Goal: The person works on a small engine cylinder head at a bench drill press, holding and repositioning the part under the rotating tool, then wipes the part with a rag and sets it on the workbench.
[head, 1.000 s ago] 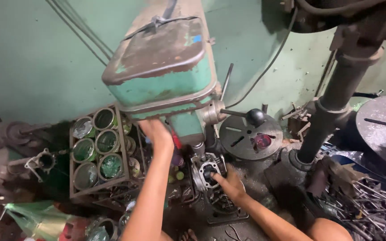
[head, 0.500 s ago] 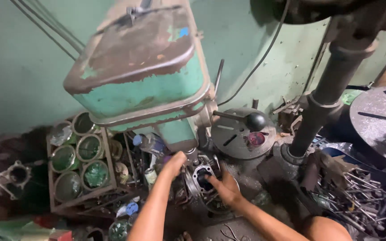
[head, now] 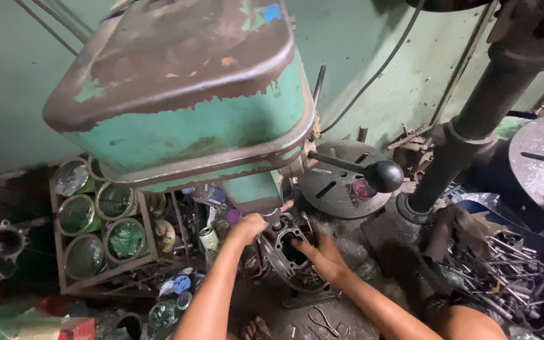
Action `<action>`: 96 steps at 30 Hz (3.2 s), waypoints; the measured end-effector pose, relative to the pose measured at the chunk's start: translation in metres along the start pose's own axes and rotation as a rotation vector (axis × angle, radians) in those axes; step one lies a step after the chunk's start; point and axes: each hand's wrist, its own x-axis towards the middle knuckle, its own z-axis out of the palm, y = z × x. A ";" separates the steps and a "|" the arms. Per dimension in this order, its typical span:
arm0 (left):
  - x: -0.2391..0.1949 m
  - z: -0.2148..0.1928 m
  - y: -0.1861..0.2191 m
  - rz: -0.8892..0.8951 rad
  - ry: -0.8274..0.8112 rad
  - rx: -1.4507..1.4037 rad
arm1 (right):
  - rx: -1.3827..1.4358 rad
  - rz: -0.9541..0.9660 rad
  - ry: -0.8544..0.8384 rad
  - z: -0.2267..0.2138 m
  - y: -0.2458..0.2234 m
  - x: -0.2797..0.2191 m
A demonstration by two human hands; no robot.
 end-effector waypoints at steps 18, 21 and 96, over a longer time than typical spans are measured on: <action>0.007 0.004 -0.014 0.010 -0.004 -0.131 | -0.173 0.077 0.149 0.007 0.016 -0.002; 0.018 0.007 -0.026 -0.059 0.045 -0.091 | -0.174 0.103 0.148 0.012 0.005 -0.006; 0.020 0.002 -0.026 -0.095 0.109 0.129 | -0.089 0.014 0.164 0.022 0.022 -0.008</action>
